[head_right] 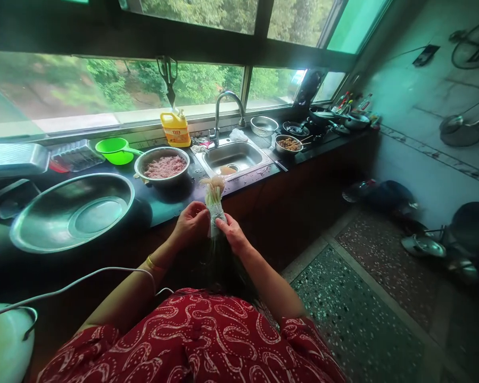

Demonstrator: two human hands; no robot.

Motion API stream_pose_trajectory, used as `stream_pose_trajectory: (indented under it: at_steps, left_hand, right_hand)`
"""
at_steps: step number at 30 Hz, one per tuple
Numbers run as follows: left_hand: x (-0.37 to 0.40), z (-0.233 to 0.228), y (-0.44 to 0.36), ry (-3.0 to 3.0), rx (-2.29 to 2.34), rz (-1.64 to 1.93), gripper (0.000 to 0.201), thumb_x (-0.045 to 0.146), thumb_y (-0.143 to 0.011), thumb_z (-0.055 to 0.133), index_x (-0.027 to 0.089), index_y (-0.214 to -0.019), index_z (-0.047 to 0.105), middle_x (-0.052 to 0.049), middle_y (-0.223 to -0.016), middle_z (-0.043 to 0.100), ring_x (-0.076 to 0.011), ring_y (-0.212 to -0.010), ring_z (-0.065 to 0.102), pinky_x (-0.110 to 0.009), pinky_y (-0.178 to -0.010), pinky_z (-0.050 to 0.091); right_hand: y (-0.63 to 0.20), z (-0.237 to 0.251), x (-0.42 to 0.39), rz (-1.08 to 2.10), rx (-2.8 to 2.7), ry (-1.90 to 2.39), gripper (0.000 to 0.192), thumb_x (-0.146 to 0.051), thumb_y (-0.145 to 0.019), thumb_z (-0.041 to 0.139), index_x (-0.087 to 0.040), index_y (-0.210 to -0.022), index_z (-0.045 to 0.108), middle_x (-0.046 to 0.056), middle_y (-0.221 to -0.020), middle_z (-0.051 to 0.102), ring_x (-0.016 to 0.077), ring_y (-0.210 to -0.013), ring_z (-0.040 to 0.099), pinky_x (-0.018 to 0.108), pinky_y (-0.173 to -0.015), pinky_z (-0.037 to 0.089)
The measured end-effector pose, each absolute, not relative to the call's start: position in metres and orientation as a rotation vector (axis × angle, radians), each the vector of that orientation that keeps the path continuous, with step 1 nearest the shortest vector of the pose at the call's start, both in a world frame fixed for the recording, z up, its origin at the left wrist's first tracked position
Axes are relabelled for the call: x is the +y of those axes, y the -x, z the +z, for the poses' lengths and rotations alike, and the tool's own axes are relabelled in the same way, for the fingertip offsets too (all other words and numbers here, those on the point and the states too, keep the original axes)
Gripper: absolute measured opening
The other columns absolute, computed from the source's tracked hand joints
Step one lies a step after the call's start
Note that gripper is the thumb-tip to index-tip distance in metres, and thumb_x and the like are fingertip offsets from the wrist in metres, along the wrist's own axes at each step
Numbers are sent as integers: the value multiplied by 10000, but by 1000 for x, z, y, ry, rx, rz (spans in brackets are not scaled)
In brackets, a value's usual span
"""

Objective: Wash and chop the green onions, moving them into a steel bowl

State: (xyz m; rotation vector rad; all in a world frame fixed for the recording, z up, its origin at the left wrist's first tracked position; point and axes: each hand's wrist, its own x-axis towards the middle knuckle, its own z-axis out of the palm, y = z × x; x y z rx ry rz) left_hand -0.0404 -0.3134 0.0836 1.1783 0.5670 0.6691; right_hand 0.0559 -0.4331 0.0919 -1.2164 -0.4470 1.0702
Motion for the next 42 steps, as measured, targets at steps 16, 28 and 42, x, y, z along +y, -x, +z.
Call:
stream_pose_trajectory:
  at_steps: [16,28,42]
  left_hand:
    - [-317,77,41,-1149,473,544,215,298,-667,789,168,-776,658,5,-713,624,-107,-633,532,-209,-606,421]
    - [-316,70,39,-1284,394,446,246,294,-645,807,156,-689,608,17,-657,597,-98,-606,493,-203,-589,381]
    - [-315,61,49,-1494,332,482,357,453,-735,720,165,-702,511,42,-631,489,-82,-571,409,-211,-530,324]
  right_hand:
    - [-45,83,-452,1034,-393,1275,459,-533,-644,750,-210,-946,630,-9,-739,643,149,-648,567,286,-621,463]
    - [-38,71,-456,866,-363,1441,546,-495,-605,776,-213,-1045,618,16,-899,692,171,-789,611,307,-768,483]
    - [-31,61,-452,782,-464,1442,533,-634,-696,673,-190,-990,665,14,-852,702,168,-776,618,287,-726,488]
